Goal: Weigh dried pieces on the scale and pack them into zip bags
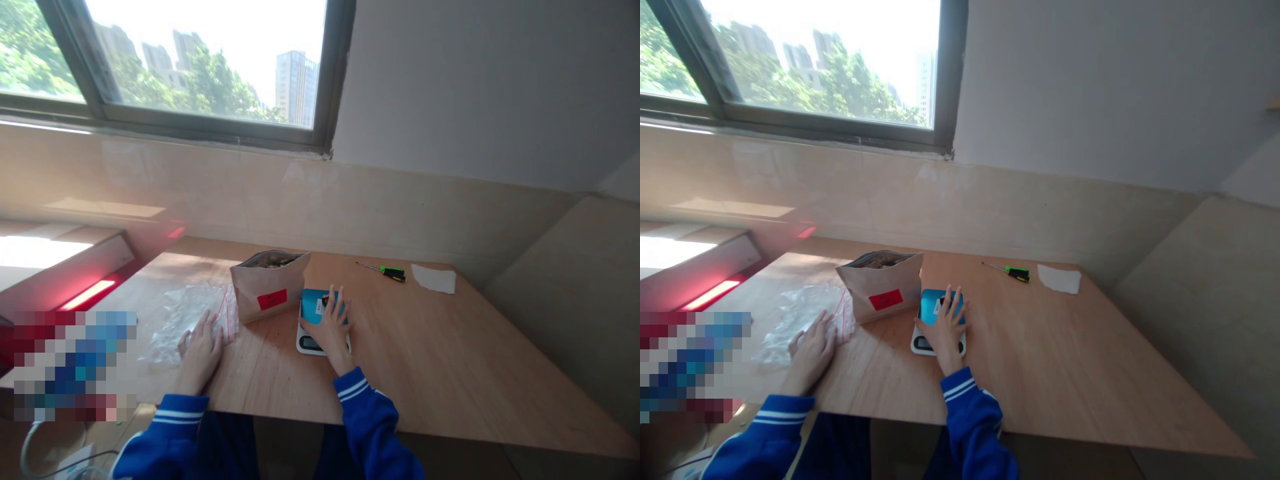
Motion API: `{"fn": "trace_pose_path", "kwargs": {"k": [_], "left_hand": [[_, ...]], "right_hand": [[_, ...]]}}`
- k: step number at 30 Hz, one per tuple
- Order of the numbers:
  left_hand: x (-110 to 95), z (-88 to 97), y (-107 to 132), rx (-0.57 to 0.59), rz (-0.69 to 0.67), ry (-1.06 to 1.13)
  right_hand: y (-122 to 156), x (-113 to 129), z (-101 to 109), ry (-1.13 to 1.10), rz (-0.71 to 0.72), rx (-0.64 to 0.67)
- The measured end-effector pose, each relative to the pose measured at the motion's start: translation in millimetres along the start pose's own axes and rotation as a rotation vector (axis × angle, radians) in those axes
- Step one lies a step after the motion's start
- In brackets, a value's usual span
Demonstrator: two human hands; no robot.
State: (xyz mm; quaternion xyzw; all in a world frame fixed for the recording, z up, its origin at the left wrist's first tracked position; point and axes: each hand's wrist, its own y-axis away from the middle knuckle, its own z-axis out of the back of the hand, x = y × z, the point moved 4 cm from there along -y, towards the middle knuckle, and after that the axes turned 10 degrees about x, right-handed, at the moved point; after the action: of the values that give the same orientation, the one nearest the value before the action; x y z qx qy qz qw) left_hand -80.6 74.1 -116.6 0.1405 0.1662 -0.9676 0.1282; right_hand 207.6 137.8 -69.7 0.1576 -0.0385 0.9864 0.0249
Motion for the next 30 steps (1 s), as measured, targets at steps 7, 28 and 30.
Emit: {"fn": "trace_pose_path", "kwargs": {"k": [7, 28, 30], "left_hand": [[0.1, 0.0, 0.2, -0.007, -0.015, -0.010], [0.3, -0.8, -0.3, 0.000, -0.018, -0.002], [-0.4, -0.7, 0.0, 0.007, -0.004, 0.002]], "right_hand": [[-4.2, 8.8, 1.1, 0.053, 0.017, 0.046], [-8.1, -10.3, 14.3, -0.044, 0.039, 0.147], [-12.4, -12.1, 20.2, -0.108, 0.035, 0.124]]}}
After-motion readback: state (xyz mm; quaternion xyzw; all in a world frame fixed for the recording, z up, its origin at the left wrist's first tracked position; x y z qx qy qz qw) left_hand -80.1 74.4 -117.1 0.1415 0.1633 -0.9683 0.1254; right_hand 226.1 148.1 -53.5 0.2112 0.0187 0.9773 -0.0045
